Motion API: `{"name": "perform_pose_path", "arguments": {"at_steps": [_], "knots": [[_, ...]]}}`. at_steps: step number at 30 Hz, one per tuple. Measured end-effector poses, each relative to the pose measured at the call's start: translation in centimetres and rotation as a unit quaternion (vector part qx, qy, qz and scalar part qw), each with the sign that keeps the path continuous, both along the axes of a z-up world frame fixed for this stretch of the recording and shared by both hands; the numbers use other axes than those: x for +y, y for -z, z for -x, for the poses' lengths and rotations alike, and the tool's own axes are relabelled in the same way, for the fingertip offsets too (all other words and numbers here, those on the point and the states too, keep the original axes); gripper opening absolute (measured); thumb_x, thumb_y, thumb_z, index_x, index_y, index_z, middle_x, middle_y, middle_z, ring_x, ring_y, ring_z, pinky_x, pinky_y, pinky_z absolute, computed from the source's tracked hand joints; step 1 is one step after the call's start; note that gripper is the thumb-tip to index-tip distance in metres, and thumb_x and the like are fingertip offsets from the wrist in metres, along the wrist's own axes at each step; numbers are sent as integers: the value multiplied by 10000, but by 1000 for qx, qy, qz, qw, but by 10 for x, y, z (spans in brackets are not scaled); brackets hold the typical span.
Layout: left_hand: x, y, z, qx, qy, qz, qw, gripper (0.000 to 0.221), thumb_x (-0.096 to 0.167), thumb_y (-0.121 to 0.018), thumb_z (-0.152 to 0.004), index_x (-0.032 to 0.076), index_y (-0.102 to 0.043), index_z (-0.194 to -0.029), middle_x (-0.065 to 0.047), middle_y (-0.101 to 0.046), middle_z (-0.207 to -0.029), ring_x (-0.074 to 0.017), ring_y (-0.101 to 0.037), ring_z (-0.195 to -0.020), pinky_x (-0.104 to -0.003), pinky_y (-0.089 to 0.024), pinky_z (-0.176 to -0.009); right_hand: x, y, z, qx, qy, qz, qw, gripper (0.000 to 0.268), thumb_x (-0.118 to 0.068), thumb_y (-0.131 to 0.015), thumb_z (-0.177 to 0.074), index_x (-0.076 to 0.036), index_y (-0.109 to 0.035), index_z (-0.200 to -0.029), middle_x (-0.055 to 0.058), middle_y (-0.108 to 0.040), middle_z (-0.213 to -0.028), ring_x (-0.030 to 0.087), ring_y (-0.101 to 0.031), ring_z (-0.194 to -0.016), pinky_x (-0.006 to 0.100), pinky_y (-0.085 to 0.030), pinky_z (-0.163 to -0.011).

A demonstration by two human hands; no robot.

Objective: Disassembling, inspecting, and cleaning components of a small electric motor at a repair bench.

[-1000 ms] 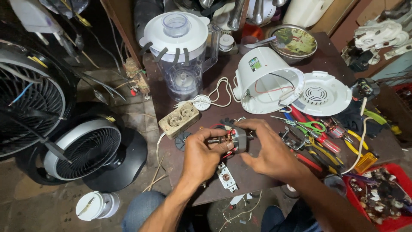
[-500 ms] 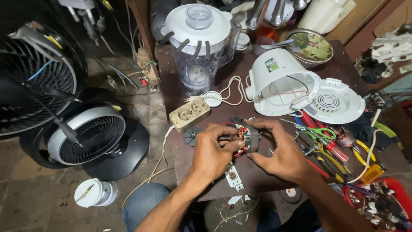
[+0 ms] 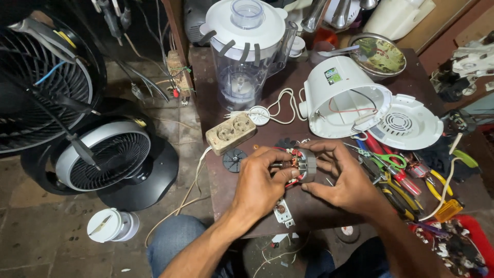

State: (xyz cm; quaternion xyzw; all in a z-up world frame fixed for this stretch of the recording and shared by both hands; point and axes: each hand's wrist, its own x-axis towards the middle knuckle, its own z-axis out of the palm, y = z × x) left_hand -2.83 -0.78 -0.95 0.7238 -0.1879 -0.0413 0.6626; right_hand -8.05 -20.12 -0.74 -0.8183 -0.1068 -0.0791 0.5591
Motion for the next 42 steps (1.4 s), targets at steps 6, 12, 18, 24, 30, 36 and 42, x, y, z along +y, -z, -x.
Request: {"name": "perform_pose_path", "arguments": {"at_steps": [6,12,18,24,30,36,42], "knots": [[1,6,-2,-21,12,-1,1000,273,46,-847,-722,-20,-757,-972,-195,-705,-908,-354,-723,-907,-347,-662,-733,-4,3,-1,-8,-5,20,1000,737,60,-857,-627,15,-462,-1248,192,-581,-1324,364,-525,-1333,540,-499,-1039],[2,4,-1,-73,4,3,997,268,73,-844,-726,-1,-757,-969,-185,-707,-906,-390,-721,-903,-398,-650,-738,-10,11,-2,0,-24,-36,999,738,107,-827,-628,34,-435,-1248,226,-560,-1332,399,-569,-1287,510,-545,-1004],[0,5,3,-110,1,24,994,236,64,-837,-746,21,-758,-964,-159,-714,-917,-362,-726,-909,-416,-613,-792,-20,20,-5,9,-33,-88,996,768,136,-817,-624,26,-401,-1259,234,-530,-1360,393,-596,-1251,460,-595,-949],[2,3,5,-116,-1,19,993,246,85,-839,-745,30,-756,-970,-151,-721,-916,-385,-726,-891,-431,-593,-783,-19,17,-5,6,-36,-79,996,740,132,-819,-624,28,-412,-1233,218,-540,-1356,358,-633,-1223,418,-611,-924],[2,2,3,-99,-1,21,995,242,88,-850,-731,27,-760,-948,-151,-724,-900,-370,-734,-874,-417,-599,-753,-18,16,-4,10,-24,-65,998,757,107,-835,-631,18,-422,-1259,217,-531,-1368,332,-650,-1197,392,-608,-916],[1,8,-1,-80,10,49,996,255,59,-852,-711,14,-761,-946,-170,-725,-882,-378,-729,-870,-395,-606,-755,-12,9,-2,-20,-16,-43,999,740,92,-856,-617,41,-492,-1260,203,-550,-1342,308,-653,-1194,384,-584,-944],[2,2,0,-101,11,44,994,233,65,-847,-729,21,-761,-941,-161,-727,-905,-377,-730,-882,-423,-599,-762,-13,12,-3,-8,-13,-78,997,756,114,-844,-620,56,-494,-1288,214,-529,-1357,292,-654,-1181,378,-595,-925]]}}
